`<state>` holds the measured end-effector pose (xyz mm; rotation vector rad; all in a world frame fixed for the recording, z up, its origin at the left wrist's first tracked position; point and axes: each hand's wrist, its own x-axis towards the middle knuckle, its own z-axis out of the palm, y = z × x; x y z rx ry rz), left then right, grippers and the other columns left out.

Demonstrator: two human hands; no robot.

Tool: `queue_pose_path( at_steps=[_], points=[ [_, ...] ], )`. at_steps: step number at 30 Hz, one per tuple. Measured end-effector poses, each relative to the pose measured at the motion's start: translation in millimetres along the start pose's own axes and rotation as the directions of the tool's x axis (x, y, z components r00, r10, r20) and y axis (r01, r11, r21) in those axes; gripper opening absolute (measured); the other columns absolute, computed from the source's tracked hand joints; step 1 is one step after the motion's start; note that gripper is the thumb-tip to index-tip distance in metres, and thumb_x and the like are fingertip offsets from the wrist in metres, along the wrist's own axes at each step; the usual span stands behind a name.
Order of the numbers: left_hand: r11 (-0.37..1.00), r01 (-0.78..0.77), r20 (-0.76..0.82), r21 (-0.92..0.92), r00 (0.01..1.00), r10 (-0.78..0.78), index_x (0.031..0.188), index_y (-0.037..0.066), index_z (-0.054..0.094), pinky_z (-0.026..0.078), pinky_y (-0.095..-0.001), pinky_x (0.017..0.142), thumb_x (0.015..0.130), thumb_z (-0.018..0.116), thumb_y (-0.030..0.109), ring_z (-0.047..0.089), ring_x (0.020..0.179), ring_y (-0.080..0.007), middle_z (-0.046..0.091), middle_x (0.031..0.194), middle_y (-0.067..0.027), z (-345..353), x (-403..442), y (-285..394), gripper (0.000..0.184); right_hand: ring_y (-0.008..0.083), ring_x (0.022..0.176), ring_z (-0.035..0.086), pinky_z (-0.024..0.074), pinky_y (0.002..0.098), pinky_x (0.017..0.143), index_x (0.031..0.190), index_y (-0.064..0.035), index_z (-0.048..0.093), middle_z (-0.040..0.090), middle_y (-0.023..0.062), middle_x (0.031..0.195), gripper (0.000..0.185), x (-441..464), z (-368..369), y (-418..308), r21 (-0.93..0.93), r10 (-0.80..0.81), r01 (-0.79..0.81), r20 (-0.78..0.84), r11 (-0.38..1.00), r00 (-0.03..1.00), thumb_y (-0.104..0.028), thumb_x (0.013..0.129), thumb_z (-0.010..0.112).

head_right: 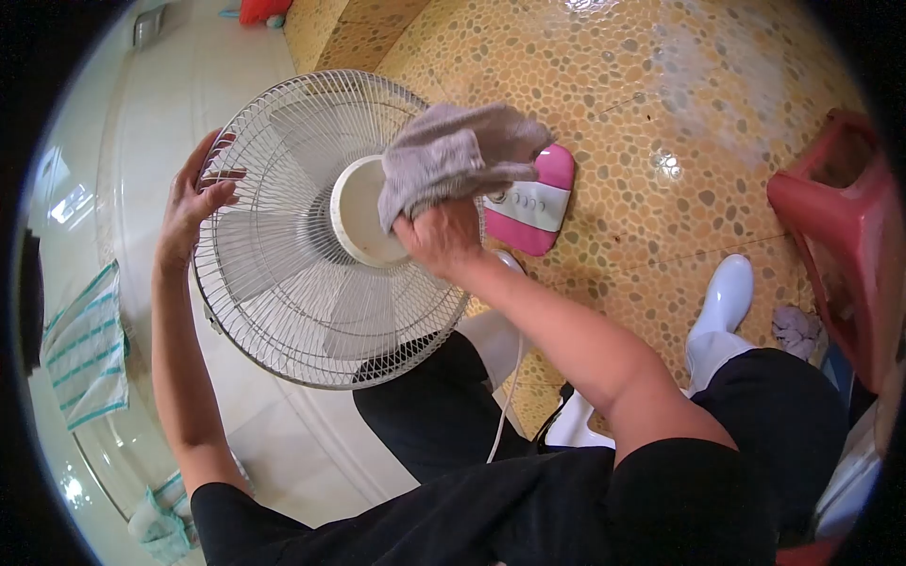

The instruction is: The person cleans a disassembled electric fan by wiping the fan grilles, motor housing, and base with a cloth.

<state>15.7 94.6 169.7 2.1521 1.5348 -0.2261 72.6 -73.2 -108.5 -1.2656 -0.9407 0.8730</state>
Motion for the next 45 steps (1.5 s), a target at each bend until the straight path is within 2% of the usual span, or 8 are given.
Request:
queue_pose_path(
  at_steps=[5,8,11,12,17,26,38,45],
  points=[
    [0.999,-0.007,0.010,0.038,1.000,0.006,0.138,0.000,0.041,0.050,-0.0336,0.085,0.065,0.083,0.043,0.059,0.102,-0.0218,0.051,0.129,-0.0113,0,-2,0,0.095,0.0351,0.117,0.048,0.0343,0.0454,0.102,0.119,-0.0043,0.054,0.049,0.0238,0.126,0.035,-17,21,35,-0.316,-0.414,0.388,-0.019,0.866,0.910,-0.023,0.089,0.051],
    [0.998,-0.030,0.000,0.053,1.000,0.031,0.138,0.001,0.042,0.051,-0.0334,0.086,0.064,0.082,0.043,0.059,0.103,-0.0217,0.052,0.129,-0.0114,-1,-2,-4,0.094,0.0366,0.089,0.063,0.0530,0.0468,0.068,0.103,-0.0101,0.056,0.062,0.0208,0.101,0.027,63,18,54,-0.076,-0.118,0.139,0.239,0.987,0.964,-0.029,0.094,0.040],
    [0.994,-0.056,-0.009,0.089,0.998,0.057,0.137,0.002,0.043,0.051,-0.0335,0.086,0.063,0.081,0.046,0.061,0.105,-0.0238,0.053,0.130,-0.0143,-1,-4,-11,0.094,0.0399,0.113,0.054,0.0410,0.0447,0.099,0.116,-0.0098,0.053,0.056,0.0243,0.122,0.047,123,17,80,-0.043,-0.035,0.052,0.328,0.998,0.944,-0.041,0.096,0.024],
    [0.993,-0.038,-0.015,0.113,0.999,0.040,0.137,0.003,0.044,0.052,-0.0340,0.085,0.062,0.081,0.049,0.061,0.105,-0.0248,0.053,0.130,-0.0149,-1,-5,-15,0.095,0.0394,0.117,0.051,0.0386,0.0428,0.101,0.121,-0.0078,0.053,0.052,0.0239,0.128,0.053,129,14,73,0.207,0.251,-0.344,0.374,0.916,0.893,-0.045,0.095,0.025],
    [0.986,-0.035,-0.042,0.163,0.998,0.042,0.136,0.003,0.045,0.054,-0.0372,0.083,0.059,0.079,0.058,0.063,0.105,-0.0287,0.053,0.129,-0.0173,-5,2,-23,0.101,0.0383,0.124,0.046,0.0377,0.0408,0.103,0.126,0.0068,0.051,0.050,0.0314,0.128,0.077,140,36,106,0.437,0.393,-0.521,0.353,0.734,0.849,-0.059,0.089,0.035],
    [0.993,-0.025,-0.023,0.113,0.999,0.028,0.138,0.003,0.042,0.053,-0.0372,0.083,0.065,0.075,0.054,0.061,0.107,-0.0290,0.051,0.131,-0.0168,-4,0,-22,0.095,0.0423,0.119,0.048,0.0335,0.0429,0.104,0.123,0.0020,0.053,0.054,0.0312,0.119,0.069,78,6,69,0.075,0.345,-0.348,0.049,0.935,0.937,-0.050,0.092,0.021],
    [0.994,-0.005,-0.007,0.105,1.000,0.006,0.137,0.000,0.043,0.051,-0.0358,0.083,0.074,0.070,0.049,0.061,0.103,-0.0242,0.055,0.124,-0.0154,-9,1,-24,0.085,0.0446,0.105,0.058,0.0429,0.0480,0.095,0.101,0.0066,0.066,0.060,0.0305,0.110,0.069,-13,27,95,-0.227,0.754,-0.723,0.093,0.652,0.651,-0.046,0.093,0.022],
    [0.999,0.011,-0.012,0.052,1.000,-0.010,0.137,0.002,0.043,0.044,-0.0383,0.090,0.074,0.068,0.048,0.057,0.107,-0.0237,0.058,0.118,-0.0129,-11,2,-32,0.081,0.0463,0.102,0.058,0.0467,0.0505,0.090,0.094,0.0052,0.066,0.061,0.0305,0.106,0.058,-95,35,79,-0.299,0.708,-0.670,0.027,0.679,0.705,-0.040,0.094,0.029]
  ],
)
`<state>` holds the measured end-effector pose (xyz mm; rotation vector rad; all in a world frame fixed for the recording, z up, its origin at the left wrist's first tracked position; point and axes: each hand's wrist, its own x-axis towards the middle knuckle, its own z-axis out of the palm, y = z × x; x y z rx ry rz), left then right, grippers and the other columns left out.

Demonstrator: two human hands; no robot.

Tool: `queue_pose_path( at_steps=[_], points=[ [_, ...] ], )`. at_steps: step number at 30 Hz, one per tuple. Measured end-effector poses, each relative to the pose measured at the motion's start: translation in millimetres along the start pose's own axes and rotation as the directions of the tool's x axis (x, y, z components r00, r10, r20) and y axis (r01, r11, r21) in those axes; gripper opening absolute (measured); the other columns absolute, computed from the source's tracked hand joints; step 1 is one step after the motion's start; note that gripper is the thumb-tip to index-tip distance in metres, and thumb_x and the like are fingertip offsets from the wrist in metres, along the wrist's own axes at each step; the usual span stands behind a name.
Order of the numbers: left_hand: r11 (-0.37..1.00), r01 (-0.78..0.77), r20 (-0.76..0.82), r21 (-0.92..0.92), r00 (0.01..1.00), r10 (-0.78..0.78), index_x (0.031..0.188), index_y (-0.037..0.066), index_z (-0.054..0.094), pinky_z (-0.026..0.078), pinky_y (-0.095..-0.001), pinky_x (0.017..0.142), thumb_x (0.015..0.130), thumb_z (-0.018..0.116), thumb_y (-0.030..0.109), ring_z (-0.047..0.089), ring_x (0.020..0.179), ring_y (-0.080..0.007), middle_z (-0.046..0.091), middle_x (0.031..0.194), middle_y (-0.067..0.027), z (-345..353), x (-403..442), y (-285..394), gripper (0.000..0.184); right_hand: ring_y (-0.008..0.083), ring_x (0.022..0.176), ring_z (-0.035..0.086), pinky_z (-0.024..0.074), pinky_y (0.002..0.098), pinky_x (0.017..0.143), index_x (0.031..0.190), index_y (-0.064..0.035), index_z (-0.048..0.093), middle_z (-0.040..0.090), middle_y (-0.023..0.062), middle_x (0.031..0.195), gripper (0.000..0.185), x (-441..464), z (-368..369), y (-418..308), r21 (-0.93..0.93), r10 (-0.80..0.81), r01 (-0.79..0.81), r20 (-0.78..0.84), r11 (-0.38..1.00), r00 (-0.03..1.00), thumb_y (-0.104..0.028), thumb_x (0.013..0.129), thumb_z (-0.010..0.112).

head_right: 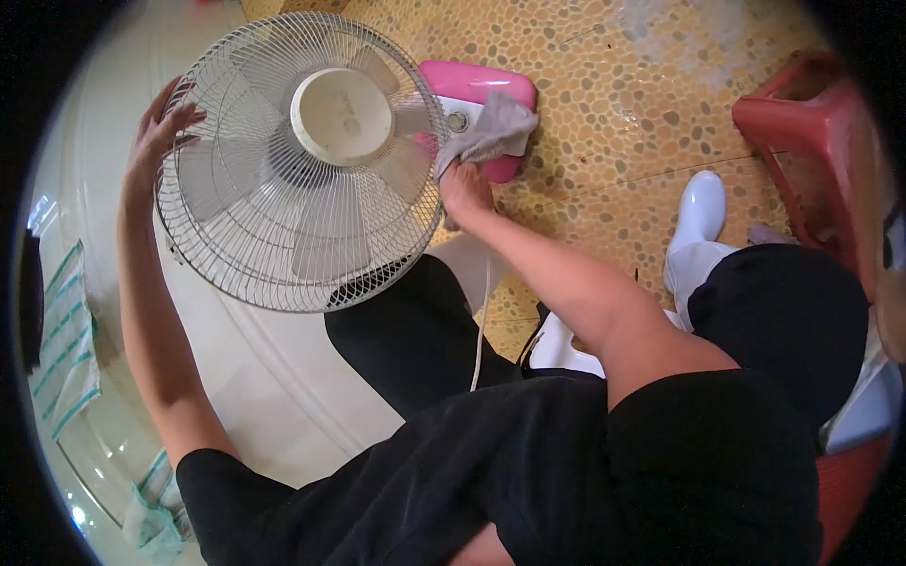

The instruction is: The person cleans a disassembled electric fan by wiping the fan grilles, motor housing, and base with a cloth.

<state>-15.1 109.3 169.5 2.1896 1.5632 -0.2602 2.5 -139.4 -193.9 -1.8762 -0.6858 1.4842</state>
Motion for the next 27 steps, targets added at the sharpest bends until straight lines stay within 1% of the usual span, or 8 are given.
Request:
queue_pose_path(
  at_steps=[8,13,15,17,21,24,25,27],
  points=[
    [0.998,-0.051,-0.003,-0.039,0.999,0.051,0.140,0.004,0.039,0.042,-0.0381,0.093,0.072,0.068,0.056,0.055,0.108,-0.0268,0.055,0.122,-0.0149,2,0,-9,0.090,0.0460,0.101,0.059,0.0439,0.0487,0.093,0.093,0.0073,0.066,0.061,0.0326,0.101,0.062,-87,-36,-28,0.171,0.167,-0.179,0.084,0.969,0.982,-0.044,0.092,0.031],
    [0.994,-0.078,-0.178,-0.072,0.982,0.064,0.148,0.007,0.022,0.037,-0.0404,0.102,0.072,0.066,0.066,0.047,0.123,-0.0364,0.044,0.139,-0.0208,1,1,-12,0.106,0.0340,0.102,0.061,0.0467,0.0421,0.089,0.102,0.0041,0.065,0.064,0.0223,0.105,0.053,-122,-97,-49,0.325,-0.153,0.027,0.369,0.945,0.917,-0.038,0.092,0.034],
    [0.957,-0.280,-0.430,-0.082,0.876,0.219,0.139,0.006,0.040,0.044,-0.0326,0.093,0.083,0.065,0.046,0.054,0.113,-0.0247,0.055,0.126,-0.0141,-1,4,-22,0.073,0.0243,0.098,0.061,0.0489,0.0369,0.086,0.106,0.0036,0.063,0.064,0.0147,0.107,0.050,-152,-149,-76,0.570,-0.250,-0.124,0.533,0.812,0.808,-0.039,0.093,0.041],
    [0.845,-0.517,-0.648,-0.137,0.692,0.318,0.132,0.005,0.047,0.048,-0.0309,0.084,0.091,0.059,0.029,0.057,0.104,-0.0183,0.061,0.115,-0.0101,-4,-20,1,0.049,0.0248,0.104,0.060,0.0479,0.0383,0.092,0.117,0.0030,0.057,0.060,0.0146,0.117,0.050,-159,-187,-72,0.679,-0.570,0.117,0.496,0.725,0.655,-0.039,0.093,0.043],
    [0.751,-0.533,-0.616,-0.388,0.757,0.219,0.126,0.002,0.054,0.047,-0.0309,0.085,0.092,0.060,0.030,0.055,0.105,-0.0154,0.061,0.116,-0.0088,13,-159,81,0.044,0.0278,0.117,0.054,0.0431,0.0411,0.101,0.130,0.0034,0.047,0.052,0.0176,0.131,0.058,-191,-231,-67,0.861,-0.680,-0.069,0.445,0.504,0.582,-0.042,0.093,0.045],
    [0.655,-0.574,-0.464,-0.492,0.809,0.361,0.125,0.004,0.057,0.049,-0.0295,0.087,0.088,0.066,0.023,0.059,0.098,-0.0139,0.063,0.115,-0.0085,44,-221,81,0.042,0.0318,0.120,0.051,0.0410,0.0464,0.103,0.134,-0.0005,0.043,0.051,0.0188,0.132,0.062,-210,-247,-65,0.903,-0.684,-0.101,0.386,0.418,0.619,-0.046,0.092,0.046],
    [0.582,-0.674,-0.440,-0.455,0.739,0.511,0.131,0.008,0.053,0.044,-0.0271,0.092,0.088,0.065,0.036,0.058,0.108,-0.0166,0.061,0.119,-0.0075,62,-219,62,0.053,0.0331,0.119,0.053,0.0417,0.0486,0.102,0.134,-0.0035,0.044,0.053,0.0182,0.129,0.062,-218,-251,-62,0.915,-0.683,-0.116,0.369,0.388,0.631,-0.048,0.092,0.046],
    [0.597,-0.658,-0.411,-0.460,0.753,0.514,0.121,0.009,0.062,0.047,-0.0244,0.087,0.091,0.062,0.024,0.059,0.100,-0.0095,0.064,0.111,-0.0017,97,-259,68,0.034,0.0340,0.118,0.053,0.0394,0.0496,0.103,0.128,-0.0046,0.050,0.055,0.0182,0.127,0.056,-221,-259,-49,0.932,-0.692,-0.122,0.336,0.340,0.639,-0.047,0.092,0.044]
  ],
)
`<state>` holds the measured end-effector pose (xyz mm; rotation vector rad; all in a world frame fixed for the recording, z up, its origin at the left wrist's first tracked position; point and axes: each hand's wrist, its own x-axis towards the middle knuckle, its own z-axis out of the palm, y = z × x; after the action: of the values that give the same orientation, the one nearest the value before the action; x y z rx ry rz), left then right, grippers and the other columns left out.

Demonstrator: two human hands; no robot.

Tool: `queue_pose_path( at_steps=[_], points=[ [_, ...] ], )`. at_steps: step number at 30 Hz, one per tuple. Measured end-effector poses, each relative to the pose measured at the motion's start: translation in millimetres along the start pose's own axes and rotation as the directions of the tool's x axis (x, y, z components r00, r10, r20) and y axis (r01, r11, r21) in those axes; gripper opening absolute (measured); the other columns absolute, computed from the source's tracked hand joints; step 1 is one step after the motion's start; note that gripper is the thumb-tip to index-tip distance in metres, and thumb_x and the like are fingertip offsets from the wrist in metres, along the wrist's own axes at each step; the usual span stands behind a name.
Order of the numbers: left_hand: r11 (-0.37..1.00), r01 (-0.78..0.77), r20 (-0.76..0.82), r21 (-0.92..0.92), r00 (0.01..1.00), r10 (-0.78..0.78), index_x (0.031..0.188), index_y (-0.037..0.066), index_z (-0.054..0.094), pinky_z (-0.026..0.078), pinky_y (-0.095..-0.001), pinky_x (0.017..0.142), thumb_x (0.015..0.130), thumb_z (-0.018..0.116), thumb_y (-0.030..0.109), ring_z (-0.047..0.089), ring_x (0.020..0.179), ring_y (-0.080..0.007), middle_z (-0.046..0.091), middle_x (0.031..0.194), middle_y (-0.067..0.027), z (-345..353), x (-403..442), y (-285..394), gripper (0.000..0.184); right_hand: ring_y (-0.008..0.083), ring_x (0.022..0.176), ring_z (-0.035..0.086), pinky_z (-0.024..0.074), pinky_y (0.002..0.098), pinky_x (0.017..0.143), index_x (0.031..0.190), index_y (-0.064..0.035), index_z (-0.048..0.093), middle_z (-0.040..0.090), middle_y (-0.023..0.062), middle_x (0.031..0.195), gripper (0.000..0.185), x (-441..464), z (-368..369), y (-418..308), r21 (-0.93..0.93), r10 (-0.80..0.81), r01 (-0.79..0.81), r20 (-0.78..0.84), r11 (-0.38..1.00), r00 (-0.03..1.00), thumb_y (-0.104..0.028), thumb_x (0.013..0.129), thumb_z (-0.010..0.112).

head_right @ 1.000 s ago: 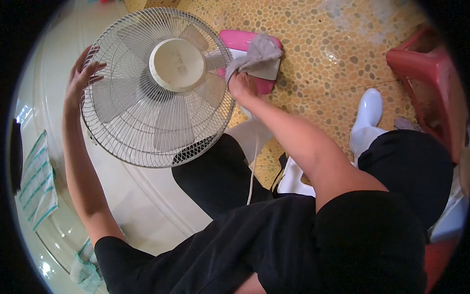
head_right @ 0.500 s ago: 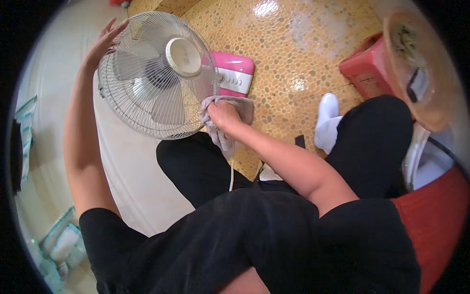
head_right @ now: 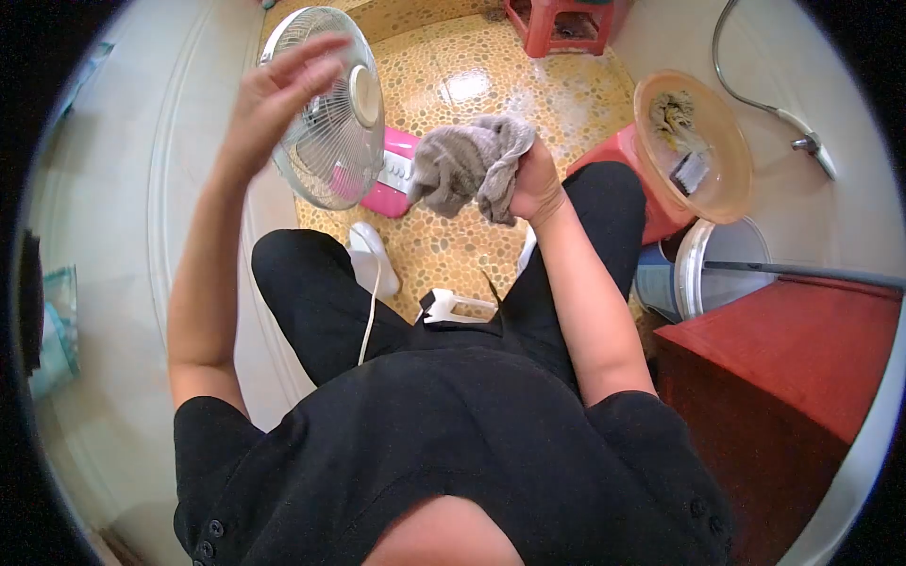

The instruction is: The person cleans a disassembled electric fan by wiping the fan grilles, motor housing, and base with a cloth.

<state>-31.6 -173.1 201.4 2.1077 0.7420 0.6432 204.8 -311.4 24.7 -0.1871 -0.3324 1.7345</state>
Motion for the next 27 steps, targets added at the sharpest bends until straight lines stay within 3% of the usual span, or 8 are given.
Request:
queue_pose_path(
  at_steps=[4,6,9,10,13,17,20,27],
  points=[
    [0.969,0.139,0.176,-0.204,0.979,-0.103,0.118,0.001,0.062,0.050,-0.0270,0.084,0.088,0.065,0.014,0.061,0.093,-0.0106,0.066,0.105,-0.0034,51,-68,-15,0.032,0.0354,0.116,0.053,0.0377,0.0506,0.103,0.117,-0.0083,0.059,0.057,0.0177,0.124,0.050,-17,-3,-11,-0.027,-0.115,0.114,-0.041,0.993,0.992,-0.049,0.092,0.043],
    [0.959,0.195,0.218,-0.206,0.964,-0.150,0.110,0.003,0.066,0.053,-0.0270,0.076,0.086,0.069,0.023,0.066,0.086,-0.0121,0.070,0.098,-0.0092,75,-94,-37,0.032,0.0356,0.117,0.053,0.0374,0.0512,0.103,0.116,-0.0097,0.060,0.058,0.0177,0.124,0.049,-12,-10,-14,-0.037,-0.148,0.145,-0.127,0.989,0.981,-0.050,0.091,0.044],
    [0.940,0.333,0.342,-0.069,0.893,-0.291,0.116,0.000,0.062,0.052,-0.0255,0.080,0.089,0.065,0.015,0.061,0.090,-0.0100,0.066,0.105,-0.0042,78,-107,-55,0.032,0.0364,0.115,0.053,0.0364,0.0517,0.103,0.112,-0.0095,0.062,0.058,0.0168,0.124,0.052,10,-33,-33,-0.086,-0.110,0.097,-0.166,0.992,0.980,-0.053,0.088,0.046],
    [0.945,0.313,0.333,-0.092,0.904,-0.267,0.117,0.000,0.061,0.052,-0.0262,0.081,0.089,0.065,0.016,0.063,0.091,-0.0111,0.067,0.106,-0.0053,76,-103,-67,0.033,0.0352,0.115,0.053,0.0367,0.0507,0.103,0.114,-0.0100,0.061,0.059,0.0150,0.123,0.051,21,-25,-39,-0.018,-0.053,0.056,0.132,0.998,0.990,-0.052,0.088,0.047],
    [0.931,0.356,0.366,-0.082,0.880,-0.304,0.120,0.003,0.060,0.052,-0.0287,0.081,0.088,0.065,0.018,0.064,0.093,-0.0148,0.067,0.108,-0.0071,82,-87,-96,0.035,0.0351,0.121,0.049,0.0349,0.0488,0.105,0.120,-0.0060,0.059,0.056,0.0181,0.127,0.069,50,-33,-39,0.076,-0.091,0.078,0.178,0.994,0.980,-0.064,0.085,0.044],
    [0.880,0.459,0.483,-0.121,0.802,-0.352,0.123,0.005,0.058,0.051,-0.0315,0.084,0.088,0.065,0.020,0.063,0.098,-0.0167,0.066,0.114,-0.0087,104,-60,-137,0.039,0.0334,0.116,0.053,0.0388,0.0502,0.102,0.121,-0.0023,0.056,0.059,0.0176,0.122,0.079,67,-46,-46,-0.119,-0.260,0.235,-0.300,0.965,0.918,-0.070,0.086,0.039],
    [0.800,0.590,0.571,-0.105,0.695,-0.438,0.125,0.005,0.057,0.050,-0.0328,0.085,0.087,0.066,0.018,0.063,0.099,-0.0189,0.065,0.115,-0.0102,112,-36,-154,0.041,0.0322,0.115,0.054,0.0405,0.0482,0.101,0.122,-0.0026,0.056,0.059,0.0164,0.122,0.076,92,-63,-57,-0.191,-0.235,0.189,-0.259,0.963,0.937,-0.068,0.087,0.039],
    [0.743,0.667,0.593,-0.063,0.623,-0.509,0.122,0.003,0.057,0.049,-0.0318,0.086,0.087,0.064,0.015,0.062,0.102,-0.0211,0.064,0.115,-0.0110,92,-36,-141,0.038,0.0323,0.117,0.052,0.0395,0.0489,0.103,0.126,-0.0025,0.050,0.054,0.0169,0.128,0.063,104,-51,-68,-0.081,-0.202,0.189,-0.544,0.979,0.814,-0.055,0.093,0.039]
  ],
)
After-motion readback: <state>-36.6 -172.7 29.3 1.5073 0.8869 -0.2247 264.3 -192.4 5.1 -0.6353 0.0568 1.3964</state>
